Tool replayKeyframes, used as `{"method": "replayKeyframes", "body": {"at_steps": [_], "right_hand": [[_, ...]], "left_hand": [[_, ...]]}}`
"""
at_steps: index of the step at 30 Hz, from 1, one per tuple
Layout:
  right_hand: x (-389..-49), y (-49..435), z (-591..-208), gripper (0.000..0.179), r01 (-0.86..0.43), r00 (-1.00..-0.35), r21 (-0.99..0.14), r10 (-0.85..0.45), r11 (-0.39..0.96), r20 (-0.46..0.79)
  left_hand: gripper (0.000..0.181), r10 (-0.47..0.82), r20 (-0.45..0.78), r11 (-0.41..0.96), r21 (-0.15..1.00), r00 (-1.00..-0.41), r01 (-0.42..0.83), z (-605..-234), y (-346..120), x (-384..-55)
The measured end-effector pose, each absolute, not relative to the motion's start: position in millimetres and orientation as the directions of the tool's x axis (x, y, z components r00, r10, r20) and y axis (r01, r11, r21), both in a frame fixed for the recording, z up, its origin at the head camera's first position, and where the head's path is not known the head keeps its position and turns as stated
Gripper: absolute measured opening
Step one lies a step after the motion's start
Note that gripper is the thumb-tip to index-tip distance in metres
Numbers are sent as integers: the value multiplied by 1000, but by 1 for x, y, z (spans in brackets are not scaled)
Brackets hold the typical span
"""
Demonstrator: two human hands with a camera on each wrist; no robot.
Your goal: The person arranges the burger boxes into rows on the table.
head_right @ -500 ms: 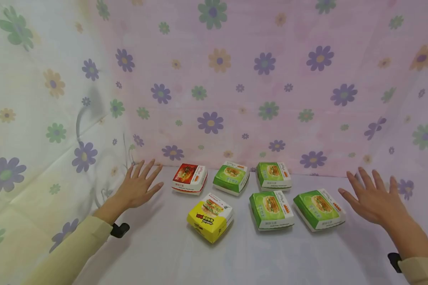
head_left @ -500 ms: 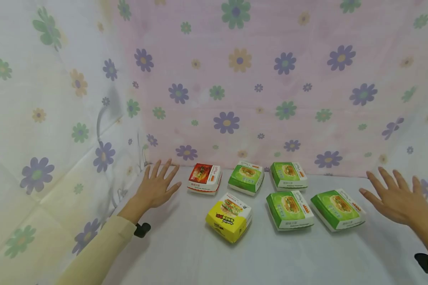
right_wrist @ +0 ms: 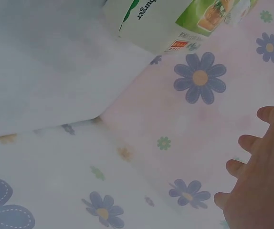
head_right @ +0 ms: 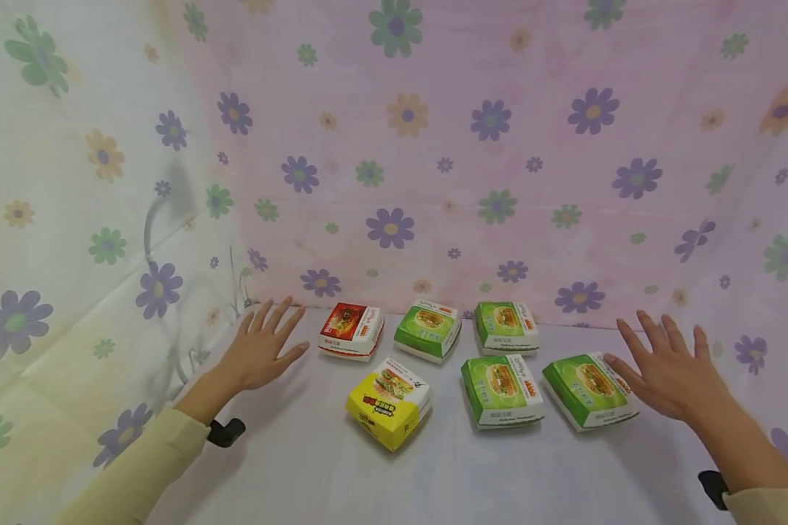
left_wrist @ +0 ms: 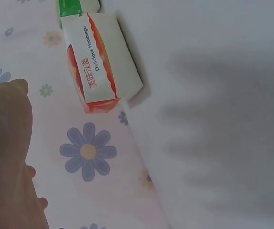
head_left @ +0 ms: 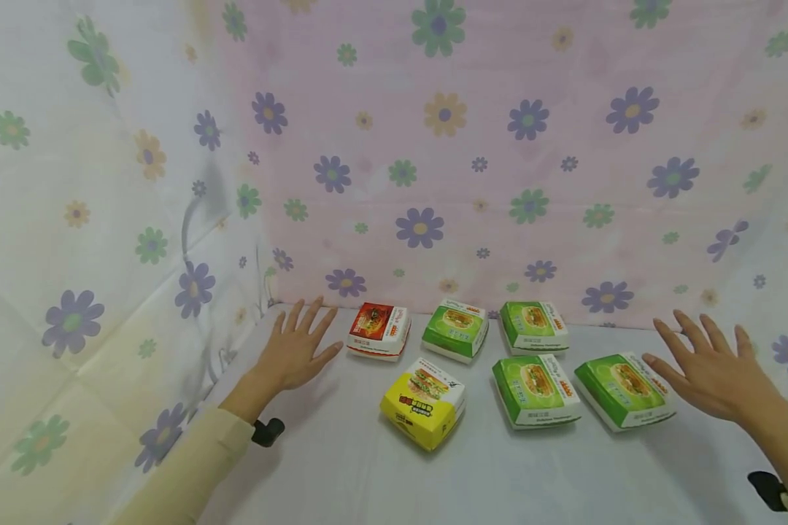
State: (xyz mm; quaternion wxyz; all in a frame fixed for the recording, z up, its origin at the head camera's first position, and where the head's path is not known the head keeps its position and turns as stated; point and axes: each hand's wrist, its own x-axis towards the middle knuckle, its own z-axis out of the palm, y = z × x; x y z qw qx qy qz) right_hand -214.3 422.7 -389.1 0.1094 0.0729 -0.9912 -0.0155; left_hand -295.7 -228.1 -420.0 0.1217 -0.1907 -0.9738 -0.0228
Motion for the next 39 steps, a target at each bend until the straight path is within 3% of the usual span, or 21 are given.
{"method": "replayKeyframes", "body": {"at_steps": [23, 39], "right_hand": [[-216, 367, -381, 78, -239, -938, 106, -258, 965, 231], [-222, 315, -384, 72, -368, -879, 33, -359, 929, 314]], "left_hand": [[81, 382, 283, 907, 66, -880, 415, -419, -212, -296], [82, 355, 274, 868, 258, -894, 424, -419, -200, -294]]}}
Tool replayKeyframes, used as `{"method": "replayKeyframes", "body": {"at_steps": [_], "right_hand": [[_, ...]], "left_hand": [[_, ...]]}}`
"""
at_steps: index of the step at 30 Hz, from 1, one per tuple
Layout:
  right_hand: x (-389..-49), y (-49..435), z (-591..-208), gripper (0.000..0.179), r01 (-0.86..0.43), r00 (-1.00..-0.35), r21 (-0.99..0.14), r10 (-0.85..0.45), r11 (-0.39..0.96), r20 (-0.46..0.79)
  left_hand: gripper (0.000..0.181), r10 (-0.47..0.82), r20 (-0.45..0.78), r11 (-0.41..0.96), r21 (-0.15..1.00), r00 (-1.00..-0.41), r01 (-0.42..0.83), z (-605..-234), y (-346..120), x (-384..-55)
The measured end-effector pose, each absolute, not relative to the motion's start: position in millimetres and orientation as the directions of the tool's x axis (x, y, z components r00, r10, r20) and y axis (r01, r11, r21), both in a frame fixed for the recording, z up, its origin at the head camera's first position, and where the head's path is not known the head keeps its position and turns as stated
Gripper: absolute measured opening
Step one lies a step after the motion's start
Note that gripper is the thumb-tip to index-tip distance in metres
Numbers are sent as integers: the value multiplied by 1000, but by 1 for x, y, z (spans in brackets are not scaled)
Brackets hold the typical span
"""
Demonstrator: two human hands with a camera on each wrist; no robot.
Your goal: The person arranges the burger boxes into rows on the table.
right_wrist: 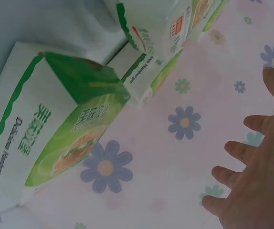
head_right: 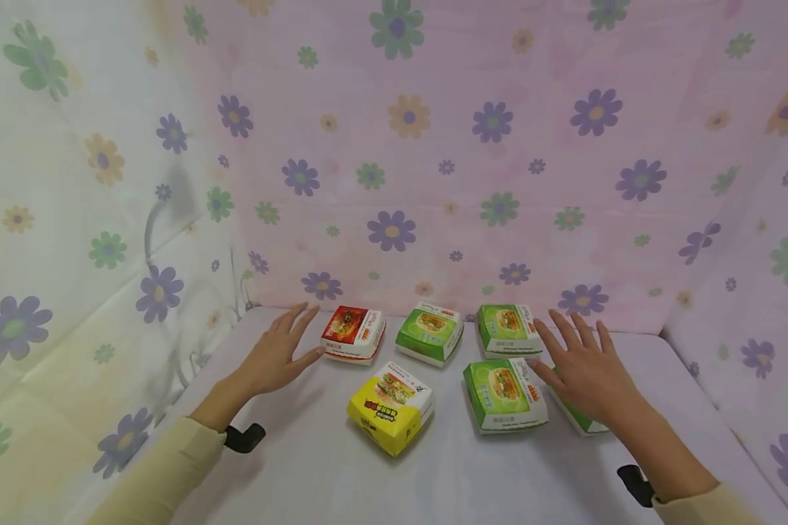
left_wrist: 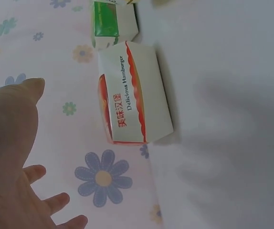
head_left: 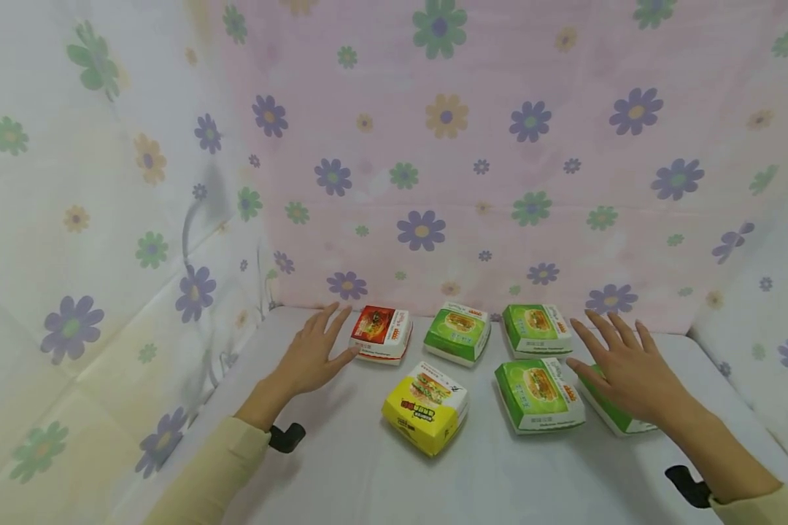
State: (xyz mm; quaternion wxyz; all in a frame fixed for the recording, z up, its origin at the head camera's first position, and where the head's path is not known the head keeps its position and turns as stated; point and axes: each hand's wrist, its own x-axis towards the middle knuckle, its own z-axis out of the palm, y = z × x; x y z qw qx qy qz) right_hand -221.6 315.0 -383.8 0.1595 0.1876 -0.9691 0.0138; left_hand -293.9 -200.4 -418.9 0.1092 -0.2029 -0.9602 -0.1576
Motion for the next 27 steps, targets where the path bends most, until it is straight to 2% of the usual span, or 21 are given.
{"method": "replayKeyframes", "body": {"at_steps": [6, 18, 27], "right_hand": [[-224, 294, -381, 72, -389, -893, -57, -360, 920, 271], [-231, 255, -374, 75, -427, -895, -164, -390, 889, 216], [-244, 223, -368, 76, -507, -857, -254, -449, 824, 252]], "left_hand": [[82, 343, 264, 846, 330, -902, 418, -419, -194, -298], [84, 325, 251, 813, 419, -912, 405, -422, -191, -302], [83, 298, 170, 754, 561, -939, 340, -425, -192, -311]]}}
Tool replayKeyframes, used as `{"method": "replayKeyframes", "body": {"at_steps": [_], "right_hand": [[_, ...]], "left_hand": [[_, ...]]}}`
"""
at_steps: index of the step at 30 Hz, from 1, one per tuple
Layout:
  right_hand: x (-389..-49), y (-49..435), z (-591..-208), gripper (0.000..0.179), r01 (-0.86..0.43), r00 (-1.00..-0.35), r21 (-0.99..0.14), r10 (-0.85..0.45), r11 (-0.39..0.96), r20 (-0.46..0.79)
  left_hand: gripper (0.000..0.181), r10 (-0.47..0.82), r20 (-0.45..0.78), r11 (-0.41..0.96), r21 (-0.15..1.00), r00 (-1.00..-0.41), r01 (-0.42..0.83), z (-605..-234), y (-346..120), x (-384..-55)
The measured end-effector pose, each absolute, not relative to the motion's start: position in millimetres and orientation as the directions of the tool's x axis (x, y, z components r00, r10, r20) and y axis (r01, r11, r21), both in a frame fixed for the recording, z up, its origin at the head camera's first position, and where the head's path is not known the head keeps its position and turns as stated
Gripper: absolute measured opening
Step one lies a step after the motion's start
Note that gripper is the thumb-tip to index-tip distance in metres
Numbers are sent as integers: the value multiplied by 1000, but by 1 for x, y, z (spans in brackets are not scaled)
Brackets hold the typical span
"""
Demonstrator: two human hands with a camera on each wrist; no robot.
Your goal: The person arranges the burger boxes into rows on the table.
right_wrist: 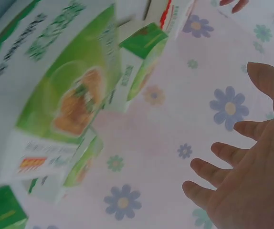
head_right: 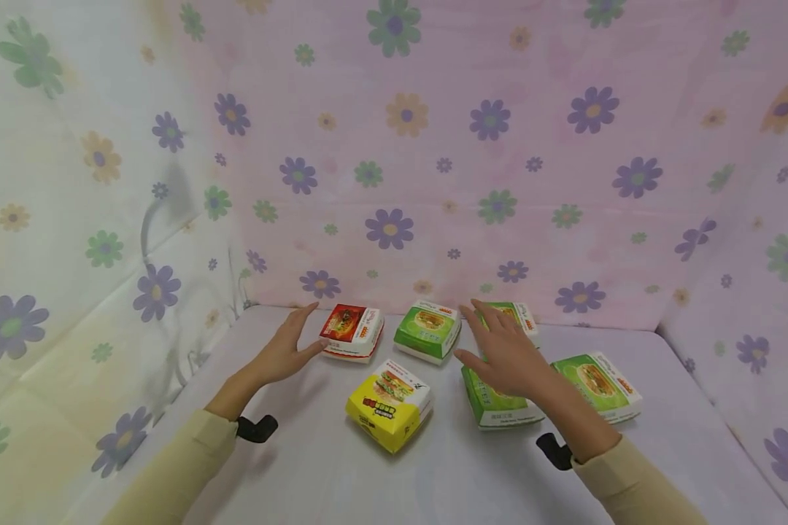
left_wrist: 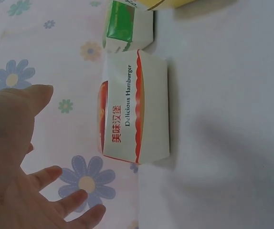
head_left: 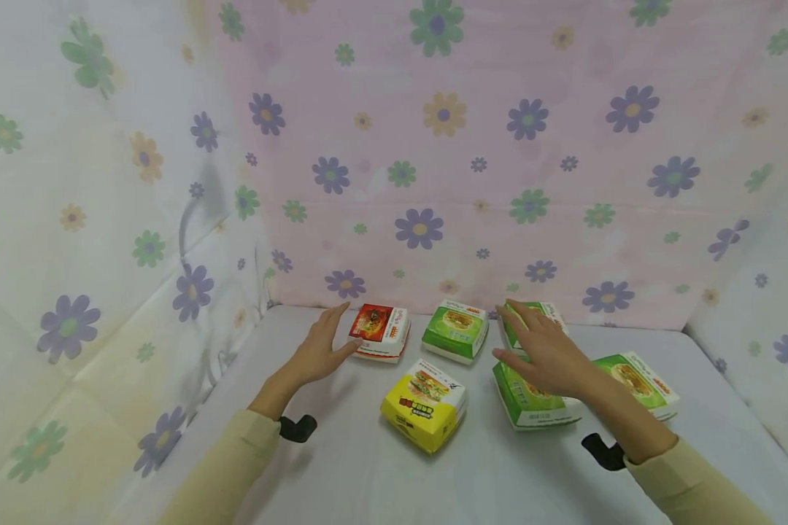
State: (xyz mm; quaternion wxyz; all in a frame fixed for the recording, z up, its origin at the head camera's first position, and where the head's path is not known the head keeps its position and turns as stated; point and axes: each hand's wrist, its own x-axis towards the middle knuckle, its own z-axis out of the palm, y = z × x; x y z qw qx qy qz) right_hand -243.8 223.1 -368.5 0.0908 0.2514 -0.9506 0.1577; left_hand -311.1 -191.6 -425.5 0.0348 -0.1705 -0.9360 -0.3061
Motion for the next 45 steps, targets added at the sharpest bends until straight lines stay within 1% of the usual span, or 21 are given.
{"method": "replayKeyframes", "body": {"at_steps": [4, 10, 16, 23, 29, 33, 40, 45], "right_hand": [[-253, 206, -362, 76, -531, -846, -303, -471, 792, 251], [-265, 184, -355, 73, -530, -847, -394, -488, 751, 210], [-285, 169, -356, 71, -499, -857, -497, -490, 710, 161], [-305, 149, -354, 71, -429, -872, -612, -481, 664, 88], [-319, 132, -363, 70, -361, -887, -661, -460, 658, 26], [-328, 120, -368, 71, -329, -898, -664, -441, 672, -1], [-344, 101, -378, 70, -271, -892, -720, -448, 639, -62], [-352, 84, -380, 67, -235, -894, -735, -439, 636, -95]], "left_hand": [[82, 295, 155, 718, 615, -943, 326, -427, -192, -318], [82, 279, 122, 692, 663, -953, 287, -429, -192, -327], [81, 242, 72, 675, 704, -968, 221, -430, -192, -334], [81, 209, 9, 635, 759, -978, 142, -431, -191, -342], [79, 153, -59, 586, 809, -986, 42, -440, -192, -347], [78, 100, -95, 568, 823, -990, -22, -445, -192, -349], [73, 19, -162, 490, 862, -987, -132, -453, -185, -354], [72, -17, -201, 433, 881, -979, -189, -456, -179, -357]]}}
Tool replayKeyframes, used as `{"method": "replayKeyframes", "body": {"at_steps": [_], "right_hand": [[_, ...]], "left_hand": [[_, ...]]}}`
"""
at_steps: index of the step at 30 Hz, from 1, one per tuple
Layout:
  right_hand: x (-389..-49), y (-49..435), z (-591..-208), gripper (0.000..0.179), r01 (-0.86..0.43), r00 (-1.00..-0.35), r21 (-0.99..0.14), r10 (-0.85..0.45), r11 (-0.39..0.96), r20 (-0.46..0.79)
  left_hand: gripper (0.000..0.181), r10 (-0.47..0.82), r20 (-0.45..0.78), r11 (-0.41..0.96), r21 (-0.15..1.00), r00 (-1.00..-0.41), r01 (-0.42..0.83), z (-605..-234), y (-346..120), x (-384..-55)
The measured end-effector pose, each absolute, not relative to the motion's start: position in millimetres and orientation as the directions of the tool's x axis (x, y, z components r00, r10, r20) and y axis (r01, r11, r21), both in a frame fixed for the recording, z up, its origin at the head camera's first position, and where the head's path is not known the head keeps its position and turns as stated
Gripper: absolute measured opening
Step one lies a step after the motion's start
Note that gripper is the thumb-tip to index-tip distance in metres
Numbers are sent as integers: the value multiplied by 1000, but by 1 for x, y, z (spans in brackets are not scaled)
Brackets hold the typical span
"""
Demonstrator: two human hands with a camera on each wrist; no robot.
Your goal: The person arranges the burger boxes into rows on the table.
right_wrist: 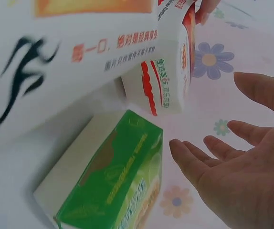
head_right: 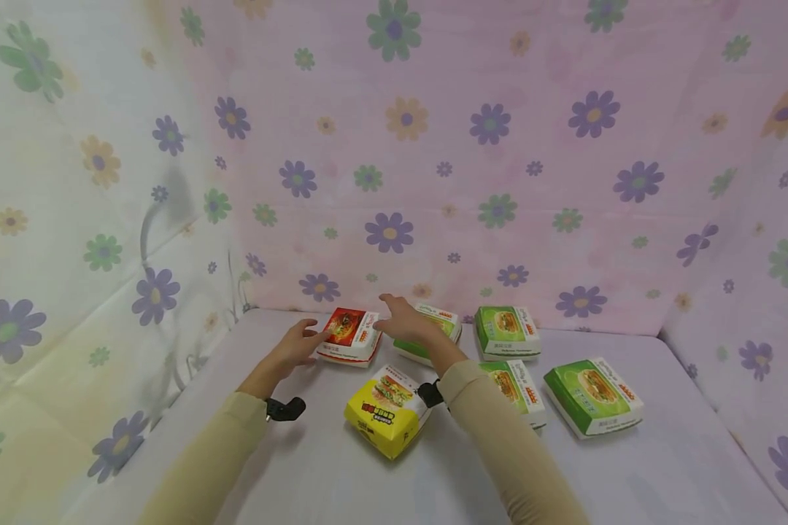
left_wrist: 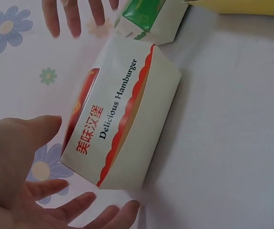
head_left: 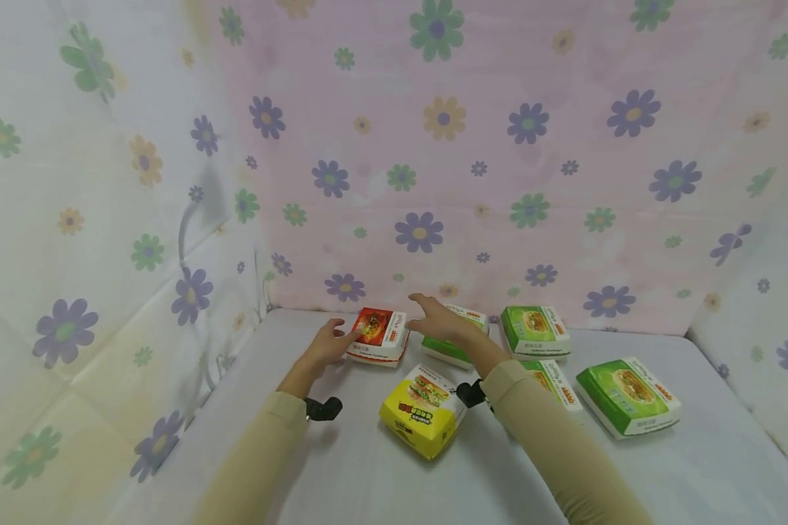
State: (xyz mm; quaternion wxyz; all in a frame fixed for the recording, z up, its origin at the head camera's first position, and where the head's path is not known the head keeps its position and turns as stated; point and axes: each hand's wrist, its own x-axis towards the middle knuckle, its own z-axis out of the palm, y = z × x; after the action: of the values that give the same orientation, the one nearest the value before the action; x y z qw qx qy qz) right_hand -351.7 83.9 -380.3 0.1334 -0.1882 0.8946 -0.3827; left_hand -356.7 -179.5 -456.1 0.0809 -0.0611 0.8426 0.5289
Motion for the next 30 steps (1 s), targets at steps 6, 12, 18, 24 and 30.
{"method": "replayKeyframes", "body": {"at_steps": [6, 12, 18, 24, 30], "right_hand": [[-362, 68, -384, 68, -198, -884, -744, -445, 639, -147], [-373, 60, -391, 70, -189, -868, -730, -460, 657, -189], [-378, 55, -395, 70, -171, -867, -732, -454, 660, -207], [-378, 49, -396, 65, -205, -869, -672, -449, 711, -209], [-378, 45, -398, 63, -199, -885, -644, -417, 739, -205]], "left_hand": [[72, -57, -236, 382, 893, -970, -240, -461, -176, -358], [74, -79, -240, 335, 908, -968, -253, -466, -173, -358], [75, -80, -239, 332, 909, -968, -252, -463, -169, -355], [71, -64, -247, 306, 917, -967, -254, -463, -168, -354], [65, -54, -239, 296, 923, -970, -244, -462, -166, -353]]}}
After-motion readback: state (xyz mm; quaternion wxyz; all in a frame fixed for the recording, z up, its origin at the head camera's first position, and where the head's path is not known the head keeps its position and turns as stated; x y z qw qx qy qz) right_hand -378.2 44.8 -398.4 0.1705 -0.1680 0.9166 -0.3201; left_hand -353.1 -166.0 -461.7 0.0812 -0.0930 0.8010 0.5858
